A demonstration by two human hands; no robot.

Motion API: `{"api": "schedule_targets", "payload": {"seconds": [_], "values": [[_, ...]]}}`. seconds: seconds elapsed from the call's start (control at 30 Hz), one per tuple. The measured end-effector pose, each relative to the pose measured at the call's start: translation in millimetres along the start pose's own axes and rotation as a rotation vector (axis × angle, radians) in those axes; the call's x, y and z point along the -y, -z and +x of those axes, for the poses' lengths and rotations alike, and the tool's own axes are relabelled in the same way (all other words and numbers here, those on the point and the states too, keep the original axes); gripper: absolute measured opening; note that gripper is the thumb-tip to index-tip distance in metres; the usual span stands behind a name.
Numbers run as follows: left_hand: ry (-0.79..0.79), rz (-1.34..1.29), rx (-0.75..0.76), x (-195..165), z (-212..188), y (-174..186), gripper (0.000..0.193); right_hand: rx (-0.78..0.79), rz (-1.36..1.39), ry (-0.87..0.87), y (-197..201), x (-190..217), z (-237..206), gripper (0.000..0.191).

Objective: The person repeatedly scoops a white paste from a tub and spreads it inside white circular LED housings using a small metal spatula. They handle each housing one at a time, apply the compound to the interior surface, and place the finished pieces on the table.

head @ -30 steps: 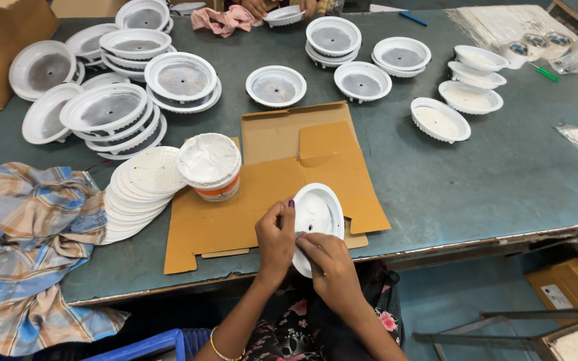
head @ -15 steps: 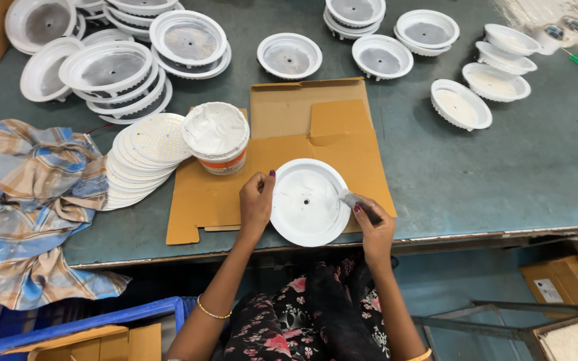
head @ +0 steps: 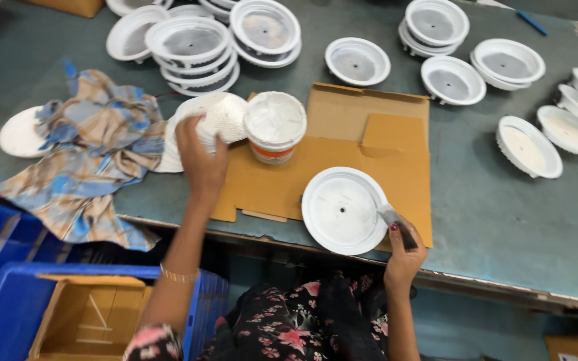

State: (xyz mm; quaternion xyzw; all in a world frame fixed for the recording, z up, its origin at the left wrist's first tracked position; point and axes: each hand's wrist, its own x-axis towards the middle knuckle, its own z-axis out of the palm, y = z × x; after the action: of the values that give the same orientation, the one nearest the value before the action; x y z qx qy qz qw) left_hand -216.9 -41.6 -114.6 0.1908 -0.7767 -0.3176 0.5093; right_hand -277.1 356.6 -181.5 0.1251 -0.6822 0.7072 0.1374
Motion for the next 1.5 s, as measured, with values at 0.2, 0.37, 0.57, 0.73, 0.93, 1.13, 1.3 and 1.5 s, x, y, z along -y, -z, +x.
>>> {"api": "schedule_targets", "payload": {"seconds": [0.2, 0.37, 0.57, 0.73, 0.93, 1.13, 1.3, 1.5], "values": [[-0.141, 0.557, 0.828, 46, 40, -7, 0.074, 0.003, 0.052, -0.005, 5, -3, -1, 0.024], [-0.367, 0.439, 0.562, 67, 27, 25, 0.042, -0.008, -0.104, -0.012, 1, 19, 7, 0.025], [-0.431, 0.333, 0.314, 53, 18, 93, 0.032, 0.115, -0.349, 0.299, -58, 87, 60, 0.02], [0.417, -0.018, 0.075, 28, -4, 132, 0.026, 0.687, -0.47, 0.46, -148, 135, 129, 0.015], [0.883, -0.985, -0.101, 38, -40, 126, 0.043, 1.212, -0.757, 0.41, -266, 124, 185, 0.025], [1.223, -1.483, 0.052, 40, -68, 103, 0.045, 1.528, -1.061, 0.396, -312, 90, 203, 0.04], [1.169, -1.856, 0.2, 23, -61, 98, 0.057, 1.62, -1.03, 0.364, -314, 93, 226, 0.034], [1.04, -2.155, 0.282, 13, -54, 91, 0.083, 1.429, -0.693, 0.3, -300, 101, 238, 0.048]]}}
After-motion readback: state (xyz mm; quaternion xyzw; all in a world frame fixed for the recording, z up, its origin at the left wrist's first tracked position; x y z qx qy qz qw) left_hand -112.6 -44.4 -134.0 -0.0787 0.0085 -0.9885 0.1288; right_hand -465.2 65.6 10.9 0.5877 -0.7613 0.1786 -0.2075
